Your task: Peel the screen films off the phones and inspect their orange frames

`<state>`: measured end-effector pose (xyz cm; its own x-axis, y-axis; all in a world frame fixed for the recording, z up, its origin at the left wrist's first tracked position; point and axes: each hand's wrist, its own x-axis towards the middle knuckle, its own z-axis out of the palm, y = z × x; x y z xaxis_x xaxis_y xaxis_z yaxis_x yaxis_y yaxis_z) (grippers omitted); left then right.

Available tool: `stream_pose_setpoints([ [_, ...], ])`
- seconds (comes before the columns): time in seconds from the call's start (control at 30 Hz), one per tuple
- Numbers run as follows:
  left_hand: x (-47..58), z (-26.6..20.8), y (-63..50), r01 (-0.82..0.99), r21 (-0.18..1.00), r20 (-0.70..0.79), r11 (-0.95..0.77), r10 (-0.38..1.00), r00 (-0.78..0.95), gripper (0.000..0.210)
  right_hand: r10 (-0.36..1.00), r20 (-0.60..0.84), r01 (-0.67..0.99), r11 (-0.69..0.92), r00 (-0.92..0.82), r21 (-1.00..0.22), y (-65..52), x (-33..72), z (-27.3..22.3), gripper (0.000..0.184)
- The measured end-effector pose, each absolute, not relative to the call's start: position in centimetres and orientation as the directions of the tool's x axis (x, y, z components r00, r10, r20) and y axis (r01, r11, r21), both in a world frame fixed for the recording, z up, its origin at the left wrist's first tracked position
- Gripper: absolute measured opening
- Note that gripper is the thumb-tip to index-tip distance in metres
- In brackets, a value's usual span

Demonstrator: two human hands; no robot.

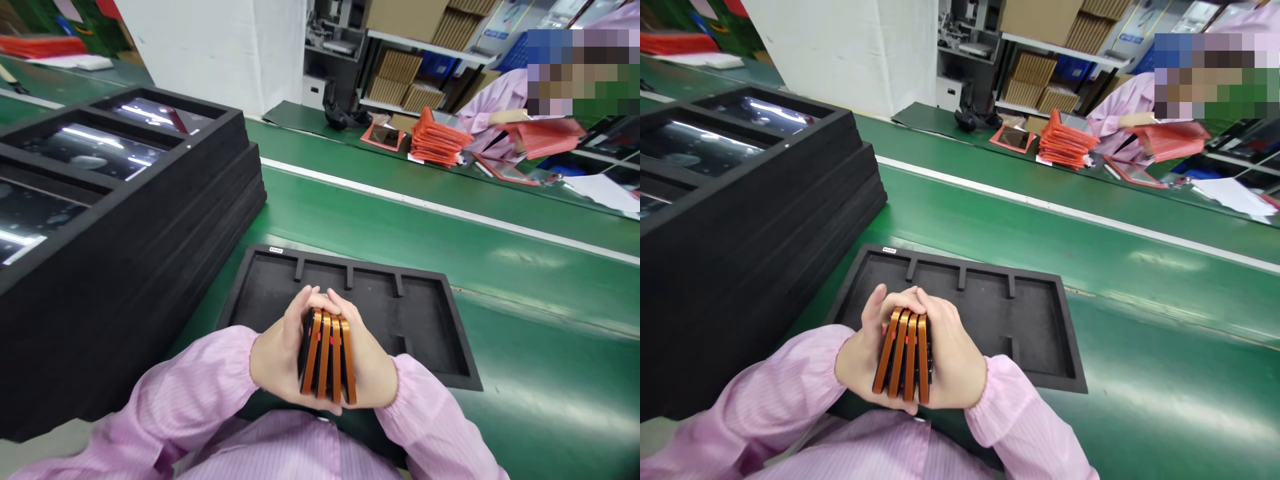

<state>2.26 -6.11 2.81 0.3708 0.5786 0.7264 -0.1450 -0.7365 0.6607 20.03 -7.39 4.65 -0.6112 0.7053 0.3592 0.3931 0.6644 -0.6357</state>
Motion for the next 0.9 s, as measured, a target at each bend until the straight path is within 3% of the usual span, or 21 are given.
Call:
stream_pose_setpoints([
  [0.13, 0.9, 4.4, -8.6, 0.168, 0.609, 0.616, -0.775, 0.596, 0.515, 0.096, 0.635, 0.381, 0.422, 0.752, -0.672, -0.507, -9.0, 20.9, 6.9, 0.090],
  [0.23, 0.4, 4.3, -8.5, 0.134, 0.498, 0.666, -0.857, 0.477, 0.574, 0.073, 0.619, 0.451, 0.431, 0.779, -0.643, -0.456, -8.9, 21.2, 6.0, 0.075],
  [0.37, 0.4, 1.8, -6.6, 0.140, 0.274, 0.749, -0.952, 0.302, 0.590, 0.050, 0.592, 0.545, 0.409, 0.805, -0.594, -0.430, -7.9, 21.1, 2.8, 0.069],
  [0.5, 0.3, -1.3, -6.8, 0.243, 0.274, 0.715, -0.931, 0.366, 0.596, 0.041, 0.704, 0.510, 0.525, 0.709, -0.494, -0.470, -9.2, 20.3, 0.1, 0.076],
  [0.6, 0.1, -2.9, -8.3, 0.276, 0.357, 0.667, -0.892, 0.451, 0.593, 0.049, 0.786, 0.422, 0.560, 0.619, -0.453, -0.551, -11.5, 19.7, -0.7, 0.085],
  [0.8, 0.1, -3.5, -9.8, 0.185, 0.579, 0.608, -0.794, 0.572, 0.551, 0.111, 0.834, 0.196, 0.500, 0.479, -0.517, -0.721, -13.3, 20.0, 0.3, 0.105],
  [0.9, 0.1, -3.0, -9.6, 0.149, 0.674, 0.553, -0.723, 0.628, 0.548, 0.139, 0.850, 0.149, 0.472, 0.417, -0.506, -0.777, -13.0, 20.4, 0.4, 0.109],
])
